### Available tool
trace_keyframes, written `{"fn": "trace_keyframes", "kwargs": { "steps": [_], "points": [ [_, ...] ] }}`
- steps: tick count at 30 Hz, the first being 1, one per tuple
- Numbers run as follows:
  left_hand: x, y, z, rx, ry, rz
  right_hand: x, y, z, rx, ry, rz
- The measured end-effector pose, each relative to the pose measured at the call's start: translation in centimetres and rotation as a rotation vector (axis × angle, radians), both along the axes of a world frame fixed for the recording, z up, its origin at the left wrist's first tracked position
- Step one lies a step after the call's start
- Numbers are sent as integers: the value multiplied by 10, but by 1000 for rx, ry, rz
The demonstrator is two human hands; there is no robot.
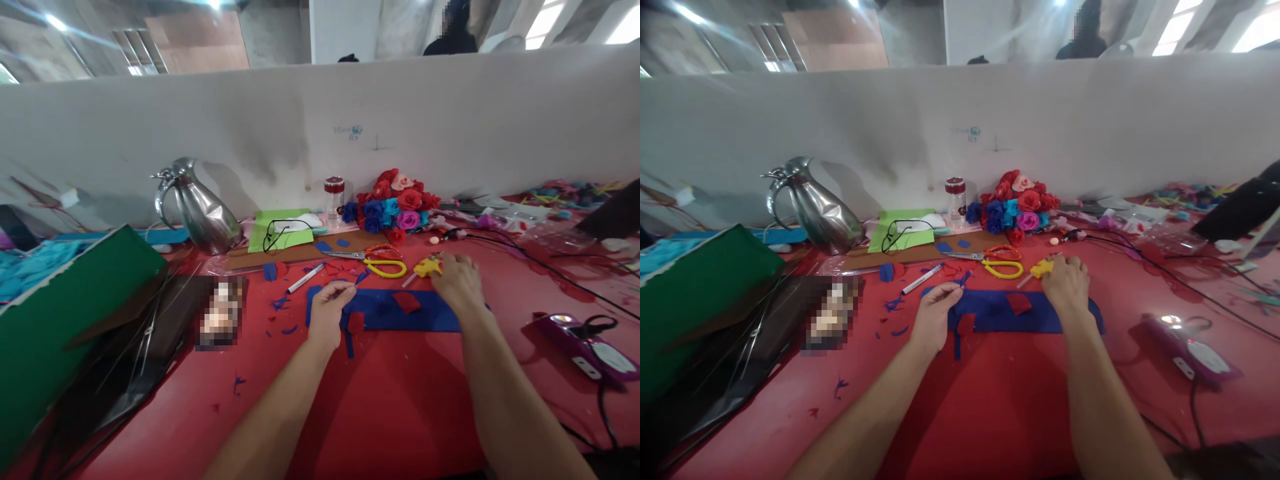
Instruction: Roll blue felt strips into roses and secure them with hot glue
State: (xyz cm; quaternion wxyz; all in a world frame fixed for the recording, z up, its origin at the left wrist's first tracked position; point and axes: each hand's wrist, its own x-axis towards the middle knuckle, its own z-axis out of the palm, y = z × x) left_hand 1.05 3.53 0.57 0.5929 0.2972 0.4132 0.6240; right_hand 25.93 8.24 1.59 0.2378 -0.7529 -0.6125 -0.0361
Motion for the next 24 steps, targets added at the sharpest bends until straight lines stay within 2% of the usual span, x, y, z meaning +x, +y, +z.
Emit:
{"fn": "trace_keyframes", "kwargs": {
  "steps": [2, 3, 6, 9, 14, 19, 24],
  "points": [
    [1, -1, -1, 27, 0, -4, -24, -5, 5, 143, 206, 90],
    [1, -1, -1, 32, -8, -10, -38, -9, 7, 160, 359, 212],
    [0, -1, 1, 5, -72, -45, -84, -23, 10, 102, 747, 551],
    [-1, -1, 4, -13, -111, -102, -113, -34, 9, -10, 963, 716],
    [-2, -2, 4, -26, -118, -170, -117, -38, 9, -94, 1174, 712],
    [-2, -1, 2, -21, -92, -171, -115, -38, 13, -127, 1174, 726],
    [-2, 0, 1, -22, -77, -160, -118, -37, 9, -102, 1168, 715]
  ]
}}
